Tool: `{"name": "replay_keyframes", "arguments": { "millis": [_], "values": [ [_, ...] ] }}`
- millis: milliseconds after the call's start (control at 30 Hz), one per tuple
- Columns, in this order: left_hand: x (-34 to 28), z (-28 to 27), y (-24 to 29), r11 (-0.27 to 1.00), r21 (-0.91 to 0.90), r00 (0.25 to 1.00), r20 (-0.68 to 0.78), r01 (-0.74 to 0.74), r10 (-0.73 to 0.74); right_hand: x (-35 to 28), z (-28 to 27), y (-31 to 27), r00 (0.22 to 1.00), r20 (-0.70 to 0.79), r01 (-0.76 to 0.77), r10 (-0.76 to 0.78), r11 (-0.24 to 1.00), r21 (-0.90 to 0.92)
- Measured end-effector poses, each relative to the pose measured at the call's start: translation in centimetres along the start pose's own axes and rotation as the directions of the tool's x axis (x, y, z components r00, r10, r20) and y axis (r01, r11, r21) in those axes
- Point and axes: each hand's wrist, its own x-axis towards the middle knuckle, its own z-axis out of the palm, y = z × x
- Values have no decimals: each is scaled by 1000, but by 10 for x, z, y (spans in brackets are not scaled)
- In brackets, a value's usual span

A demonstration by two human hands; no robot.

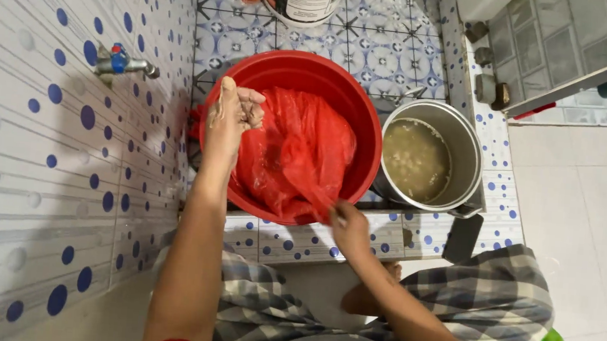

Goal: The person is manually shaping meatballs from a large batch of meat mixture and dropping them into a pot of simmering liquid.

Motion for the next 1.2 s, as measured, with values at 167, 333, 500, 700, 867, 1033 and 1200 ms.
{"name": "replay_keyframes", "arguments": {
  "millis": [167,333,500,700,867,1033,1200],
  "values": [
    [-12,-2,19,999,-33,1000,7,2,-2,-74,-26,71,915,355,74,189,788,-611],
    [-20,-6,33,999,-30,999,-17,32,-33,-83,-46,57,374,921,364,107,897,-252],
    [-8,-17,4,1000,28,1000,-14,-10,10,-10,-74,-122,765,518,386,-383,916,108],
    [-7,-8,4,999,32,1000,14,23,-24,95,60,0,854,517,448,63,418,-790],
    [-6,-13,2,999,33,1000,-8,16,-15,111,23,55,858,514,418,13,564,-712],
    [-5,-15,1,999,22,1000,-13,26,-26,93,-51,62,934,358,227,-20,805,-549],
    [-9,-20,4,999,8,999,-30,39,-39,90,-73,202,897,170,-170,408,673,-720]
  ]
}}
